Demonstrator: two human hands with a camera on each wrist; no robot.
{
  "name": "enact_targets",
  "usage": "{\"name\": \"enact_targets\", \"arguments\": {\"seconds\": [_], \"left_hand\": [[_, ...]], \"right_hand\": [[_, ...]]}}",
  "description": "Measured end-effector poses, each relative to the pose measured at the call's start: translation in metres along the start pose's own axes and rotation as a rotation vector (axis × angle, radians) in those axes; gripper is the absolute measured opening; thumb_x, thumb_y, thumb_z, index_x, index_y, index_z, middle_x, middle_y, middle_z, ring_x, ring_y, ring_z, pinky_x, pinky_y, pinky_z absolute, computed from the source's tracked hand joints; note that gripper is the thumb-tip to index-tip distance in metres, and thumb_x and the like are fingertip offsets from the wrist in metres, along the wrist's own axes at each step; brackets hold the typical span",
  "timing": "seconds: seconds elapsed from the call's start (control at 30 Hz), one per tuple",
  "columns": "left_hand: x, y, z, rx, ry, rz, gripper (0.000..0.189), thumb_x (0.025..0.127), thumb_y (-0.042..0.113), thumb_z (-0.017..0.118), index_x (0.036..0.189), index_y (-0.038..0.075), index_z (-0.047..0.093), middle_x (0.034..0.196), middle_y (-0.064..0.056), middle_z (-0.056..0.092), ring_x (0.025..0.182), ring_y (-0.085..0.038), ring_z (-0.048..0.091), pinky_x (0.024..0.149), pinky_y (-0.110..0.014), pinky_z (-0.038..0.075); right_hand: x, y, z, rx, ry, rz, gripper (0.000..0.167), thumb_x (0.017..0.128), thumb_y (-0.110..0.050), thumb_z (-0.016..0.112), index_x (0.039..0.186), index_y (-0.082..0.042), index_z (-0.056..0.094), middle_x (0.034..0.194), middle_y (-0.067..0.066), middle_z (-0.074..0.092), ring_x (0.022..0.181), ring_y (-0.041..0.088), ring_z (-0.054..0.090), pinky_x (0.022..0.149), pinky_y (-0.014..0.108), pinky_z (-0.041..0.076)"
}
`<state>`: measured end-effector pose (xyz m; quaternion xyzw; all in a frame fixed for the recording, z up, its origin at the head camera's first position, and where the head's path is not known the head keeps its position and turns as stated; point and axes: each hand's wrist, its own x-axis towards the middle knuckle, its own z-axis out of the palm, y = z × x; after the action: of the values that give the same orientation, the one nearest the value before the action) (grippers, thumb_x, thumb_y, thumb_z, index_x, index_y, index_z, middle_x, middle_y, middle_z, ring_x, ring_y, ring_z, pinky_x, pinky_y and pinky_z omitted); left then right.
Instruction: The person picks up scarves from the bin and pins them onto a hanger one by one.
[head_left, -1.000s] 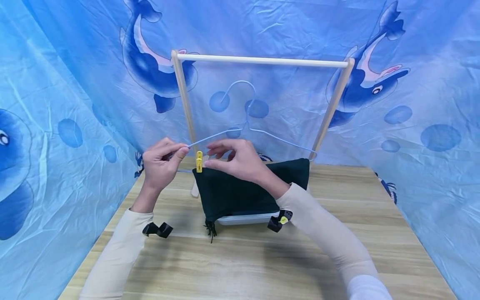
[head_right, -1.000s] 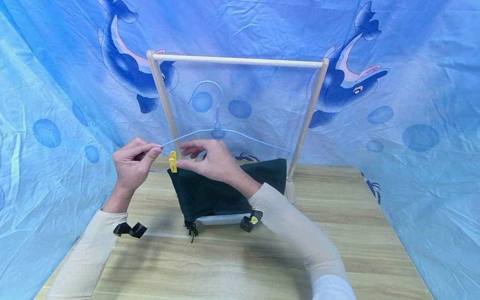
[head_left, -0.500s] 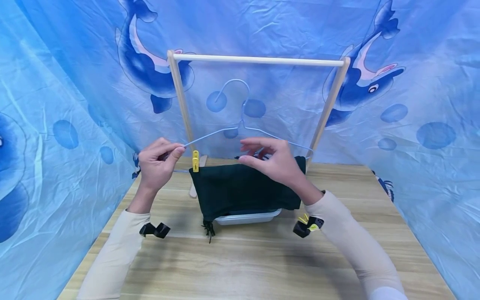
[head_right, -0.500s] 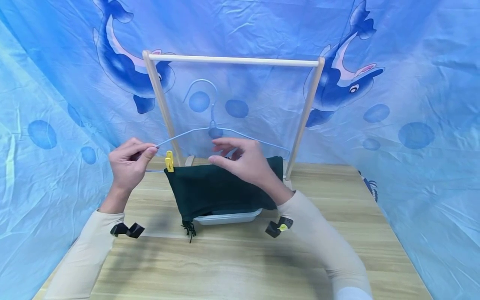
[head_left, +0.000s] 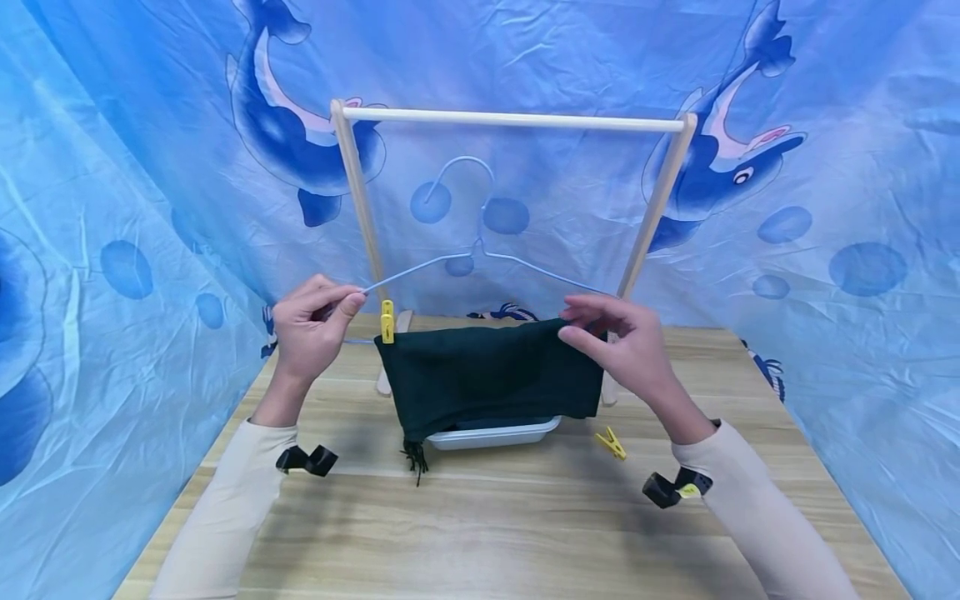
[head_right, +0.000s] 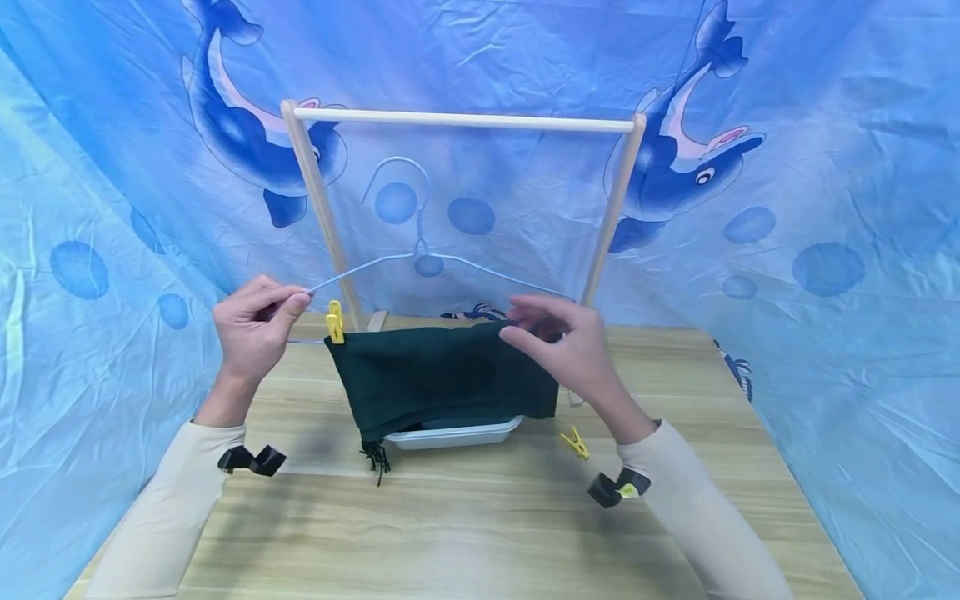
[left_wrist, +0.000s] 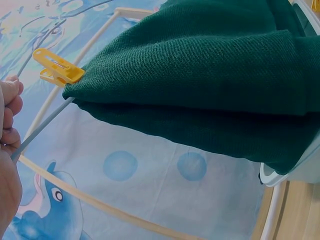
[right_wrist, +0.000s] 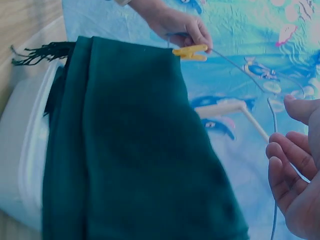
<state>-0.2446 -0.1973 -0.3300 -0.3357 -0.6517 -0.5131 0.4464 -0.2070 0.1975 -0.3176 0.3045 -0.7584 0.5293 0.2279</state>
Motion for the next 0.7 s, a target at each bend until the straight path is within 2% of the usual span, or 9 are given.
{"name": "enact_targets", "arguments": {"seconds": [0.33,0.53,0.7], "left_hand": [[0.0,-0.002,-0.001,0.015,-0.004,0.013,0.029,0.091,0.018,0.08,0.086,-0.011,0.077,0.067,-0.008,0.057,0.061,-0.005,0.043,0.055,-0.016,0.03],[0.001,-0.002,-0.001,0.012,-0.003,0.008,0.023,0.09,0.013,0.08,0.086,-0.009,0.078,0.069,-0.005,0.059,0.061,-0.005,0.044,0.055,-0.017,0.03],[0.002,-0.001,-0.001,0.011,-0.003,0.004,0.022,0.09,0.012,0.08,0.087,-0.009,0.078,0.069,-0.004,0.059,0.061,-0.005,0.044,0.055,-0.017,0.03]], "right_hand": [[-0.044,0.026,-0.023,-0.05,0.096,0.047,0.033,0.082,0.012,0.076,0.114,0.007,0.073,0.098,0.007,0.078,0.085,0.006,0.069,0.069,0.017,0.053],[-0.069,0.044,-0.037,-0.099,0.101,0.097,0.033,0.081,0.011,0.078,0.113,0.004,0.074,0.097,0.008,0.077,0.082,0.005,0.069,0.069,0.016,0.054],[-0.091,0.062,-0.045,-0.162,0.088,0.208,0.031,0.085,0.001,0.08,0.115,-0.003,0.075,0.098,0.01,0.077,0.082,0.004,0.068,0.069,0.017,0.054]]}}
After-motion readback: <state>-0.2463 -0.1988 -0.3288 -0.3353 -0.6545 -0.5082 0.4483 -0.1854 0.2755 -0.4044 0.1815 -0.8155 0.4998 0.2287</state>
